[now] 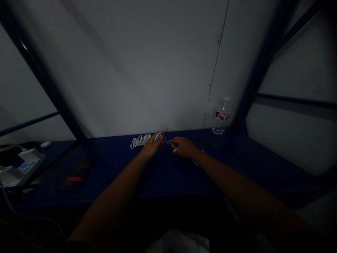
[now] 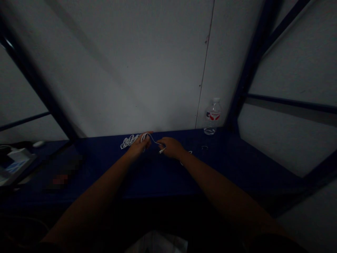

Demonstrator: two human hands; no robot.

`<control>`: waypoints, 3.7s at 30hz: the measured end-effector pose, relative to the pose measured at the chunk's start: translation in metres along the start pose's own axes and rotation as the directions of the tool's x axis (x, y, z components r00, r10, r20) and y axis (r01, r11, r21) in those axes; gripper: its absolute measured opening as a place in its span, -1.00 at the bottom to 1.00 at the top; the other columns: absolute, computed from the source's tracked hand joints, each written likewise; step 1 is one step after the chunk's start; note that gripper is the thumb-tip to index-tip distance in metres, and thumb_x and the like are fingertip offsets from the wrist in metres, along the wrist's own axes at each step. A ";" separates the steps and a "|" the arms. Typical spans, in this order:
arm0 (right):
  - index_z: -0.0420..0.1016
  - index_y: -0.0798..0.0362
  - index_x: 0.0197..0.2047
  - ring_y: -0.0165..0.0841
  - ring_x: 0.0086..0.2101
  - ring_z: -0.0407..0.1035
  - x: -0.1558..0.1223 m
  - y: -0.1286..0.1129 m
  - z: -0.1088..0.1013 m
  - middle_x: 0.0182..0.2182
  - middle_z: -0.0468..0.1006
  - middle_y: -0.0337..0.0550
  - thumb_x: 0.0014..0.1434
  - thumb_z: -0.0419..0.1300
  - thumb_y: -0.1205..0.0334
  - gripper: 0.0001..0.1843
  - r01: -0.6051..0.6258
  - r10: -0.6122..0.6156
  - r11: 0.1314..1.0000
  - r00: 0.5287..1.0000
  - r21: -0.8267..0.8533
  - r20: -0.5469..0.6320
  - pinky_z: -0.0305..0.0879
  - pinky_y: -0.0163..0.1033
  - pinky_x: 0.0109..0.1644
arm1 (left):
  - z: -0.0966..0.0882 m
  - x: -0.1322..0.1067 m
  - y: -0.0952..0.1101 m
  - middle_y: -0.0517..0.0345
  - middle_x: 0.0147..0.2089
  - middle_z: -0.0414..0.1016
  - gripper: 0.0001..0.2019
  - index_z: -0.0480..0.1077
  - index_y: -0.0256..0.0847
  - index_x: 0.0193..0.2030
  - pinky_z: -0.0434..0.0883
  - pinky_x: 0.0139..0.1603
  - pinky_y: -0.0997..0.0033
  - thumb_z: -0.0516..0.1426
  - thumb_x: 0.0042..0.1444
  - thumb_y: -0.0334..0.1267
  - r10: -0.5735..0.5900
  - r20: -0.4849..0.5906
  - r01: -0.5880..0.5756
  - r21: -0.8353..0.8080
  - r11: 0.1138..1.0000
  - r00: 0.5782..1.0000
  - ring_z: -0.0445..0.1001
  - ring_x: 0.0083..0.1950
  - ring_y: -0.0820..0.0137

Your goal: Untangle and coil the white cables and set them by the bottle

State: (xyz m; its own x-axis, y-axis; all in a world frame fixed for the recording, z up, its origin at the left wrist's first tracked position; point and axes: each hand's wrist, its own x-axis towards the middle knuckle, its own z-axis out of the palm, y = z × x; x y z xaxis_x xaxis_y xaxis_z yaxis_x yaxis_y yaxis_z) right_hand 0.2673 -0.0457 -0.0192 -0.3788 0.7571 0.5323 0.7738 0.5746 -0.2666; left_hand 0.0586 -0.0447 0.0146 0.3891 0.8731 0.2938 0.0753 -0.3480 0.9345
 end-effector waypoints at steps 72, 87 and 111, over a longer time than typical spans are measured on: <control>0.53 0.12 -0.33 -0.40 -0.54 0.39 -0.004 -0.013 -0.005 -0.58 0.50 -0.19 0.29 -0.03 -0.17 -0.45 -0.137 0.001 0.852 0.966 0.505 0.260 0.25 -0.33 -0.43 | 0.009 -0.002 -0.012 -0.07 -0.07 0.49 -0.44 0.36 -0.30 0.08 0.33 0.01 0.26 0.24 0.06 0.07 -0.089 0.317 0.102 -0.025 0.994 0.944 0.46 -0.05 0.25; 0.48 0.03 -0.58 -0.33 -0.51 0.39 0.001 -0.028 -0.013 -0.62 0.49 -0.07 0.30 -0.19 -0.28 -0.26 -0.219 0.190 0.962 0.966 0.165 0.178 0.17 -0.24 -0.35 | 0.020 -0.010 -0.015 -0.03 -0.20 0.53 -0.48 0.44 -0.27 -0.09 0.32 -0.28 0.43 0.16 0.08 0.19 -0.208 0.501 0.295 -0.099 0.950 0.840 0.47 -0.27 0.37; 0.45 0.03 -0.30 -0.45 -0.50 0.37 0.001 0.010 -0.042 -0.43 0.49 -0.26 0.00 0.36 -0.05 -0.65 -0.068 0.408 0.236 0.912 0.969 -0.035 0.41 -0.27 -0.38 | -0.004 -0.011 0.001 0.26 -0.57 0.20 -0.37 0.36 -0.28 0.03 -0.04 -0.68 0.55 0.04 0.13 0.28 -0.259 0.563 0.415 -0.167 0.894 0.785 0.06 -0.65 0.57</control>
State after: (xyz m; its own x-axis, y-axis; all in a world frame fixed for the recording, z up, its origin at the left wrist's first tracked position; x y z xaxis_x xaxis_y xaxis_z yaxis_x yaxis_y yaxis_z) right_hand 0.2957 -0.0519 0.0126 -0.0121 0.9143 0.4049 -0.2840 0.3851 -0.8781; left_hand 0.0506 -0.0537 0.0133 0.8025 0.5834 -0.1251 0.0757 0.1084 0.9912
